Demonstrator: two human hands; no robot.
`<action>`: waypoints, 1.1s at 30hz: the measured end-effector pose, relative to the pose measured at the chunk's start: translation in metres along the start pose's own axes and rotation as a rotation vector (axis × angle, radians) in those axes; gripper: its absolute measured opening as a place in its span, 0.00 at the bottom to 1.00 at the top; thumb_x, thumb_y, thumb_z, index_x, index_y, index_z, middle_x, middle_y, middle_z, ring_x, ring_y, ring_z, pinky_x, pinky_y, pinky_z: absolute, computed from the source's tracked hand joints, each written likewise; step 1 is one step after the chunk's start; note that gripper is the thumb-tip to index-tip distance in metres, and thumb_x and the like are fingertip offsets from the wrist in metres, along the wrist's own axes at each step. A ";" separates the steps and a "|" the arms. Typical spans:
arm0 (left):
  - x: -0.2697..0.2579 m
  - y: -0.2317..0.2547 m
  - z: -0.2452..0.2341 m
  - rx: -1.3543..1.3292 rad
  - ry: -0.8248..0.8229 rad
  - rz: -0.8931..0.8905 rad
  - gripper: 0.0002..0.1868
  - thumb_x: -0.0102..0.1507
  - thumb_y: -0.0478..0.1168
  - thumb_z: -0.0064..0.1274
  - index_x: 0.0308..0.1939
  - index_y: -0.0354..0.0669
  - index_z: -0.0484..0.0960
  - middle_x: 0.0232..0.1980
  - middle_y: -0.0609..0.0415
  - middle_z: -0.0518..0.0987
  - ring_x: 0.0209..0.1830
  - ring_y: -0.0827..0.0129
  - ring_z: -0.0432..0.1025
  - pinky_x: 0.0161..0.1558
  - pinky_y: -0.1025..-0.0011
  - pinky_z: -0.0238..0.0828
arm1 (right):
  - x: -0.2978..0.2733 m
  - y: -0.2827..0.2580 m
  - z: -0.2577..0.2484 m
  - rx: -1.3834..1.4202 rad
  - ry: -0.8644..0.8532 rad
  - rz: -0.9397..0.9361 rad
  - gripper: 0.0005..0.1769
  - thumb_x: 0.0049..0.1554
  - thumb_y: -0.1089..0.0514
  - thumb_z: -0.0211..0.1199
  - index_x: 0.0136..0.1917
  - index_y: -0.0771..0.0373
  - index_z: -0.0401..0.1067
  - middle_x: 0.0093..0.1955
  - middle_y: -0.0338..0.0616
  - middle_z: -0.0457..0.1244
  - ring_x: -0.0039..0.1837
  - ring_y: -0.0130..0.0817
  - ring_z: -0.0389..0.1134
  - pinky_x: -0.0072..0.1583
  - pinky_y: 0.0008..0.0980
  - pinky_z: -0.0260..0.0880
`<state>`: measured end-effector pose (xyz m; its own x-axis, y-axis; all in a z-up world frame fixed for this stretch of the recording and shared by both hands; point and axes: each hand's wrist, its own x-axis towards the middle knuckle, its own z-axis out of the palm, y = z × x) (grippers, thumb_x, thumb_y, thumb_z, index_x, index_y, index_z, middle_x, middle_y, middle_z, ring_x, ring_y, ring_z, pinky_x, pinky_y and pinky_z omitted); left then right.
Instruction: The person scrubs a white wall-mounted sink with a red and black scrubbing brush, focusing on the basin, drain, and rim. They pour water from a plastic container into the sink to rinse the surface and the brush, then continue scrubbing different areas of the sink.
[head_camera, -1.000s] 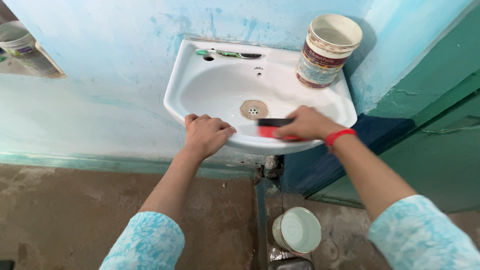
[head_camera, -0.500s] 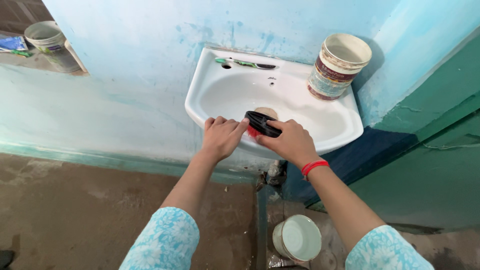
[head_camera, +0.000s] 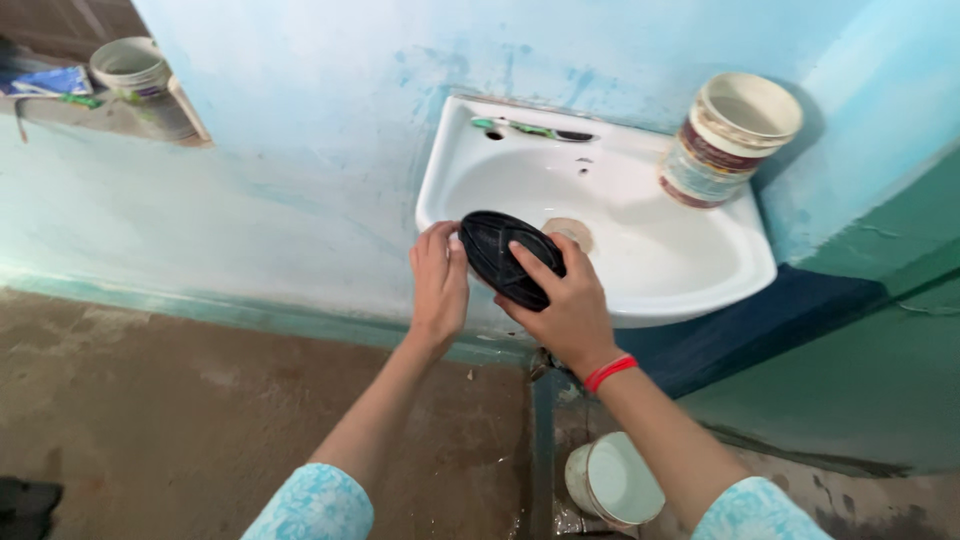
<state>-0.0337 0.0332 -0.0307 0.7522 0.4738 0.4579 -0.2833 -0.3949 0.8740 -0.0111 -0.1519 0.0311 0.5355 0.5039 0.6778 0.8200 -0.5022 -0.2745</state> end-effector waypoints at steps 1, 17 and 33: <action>-0.001 0.003 -0.002 -0.172 0.045 -0.133 0.26 0.74 0.52 0.35 0.67 0.36 0.67 0.70 0.43 0.65 0.71 0.54 0.61 0.70 0.61 0.58 | 0.001 -0.010 0.009 -0.056 0.057 -0.064 0.41 0.45 0.49 0.79 0.70 0.54 0.68 0.66 0.58 0.57 0.63 0.60 0.63 0.62 0.50 0.67; 0.042 -0.022 -0.012 -0.949 0.328 -1.020 0.43 0.56 0.43 0.57 0.64 0.36 0.45 0.52 0.43 0.72 0.53 0.60 0.72 0.55 0.58 0.76 | 0.046 -0.003 0.021 0.183 -0.482 0.167 0.26 0.63 0.48 0.55 0.66 0.69 0.59 0.60 0.60 0.62 0.56 0.55 0.66 0.58 0.52 0.67; -0.014 -0.016 0.022 -1.289 0.116 -0.918 0.42 0.66 0.72 0.26 0.72 0.47 0.67 0.72 0.48 0.71 0.67 0.55 0.68 0.65 0.52 0.66 | 0.044 0.000 0.032 -0.151 -0.564 0.423 0.25 0.64 0.42 0.41 0.48 0.57 0.75 0.49 0.54 0.69 0.52 0.60 0.68 0.55 0.55 0.68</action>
<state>-0.0264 0.0158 -0.0549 0.9138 0.2440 -0.3248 -0.1159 0.9229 0.3672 0.0191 -0.1078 0.0392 0.8572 0.5105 0.0672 0.5042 -0.8058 -0.3105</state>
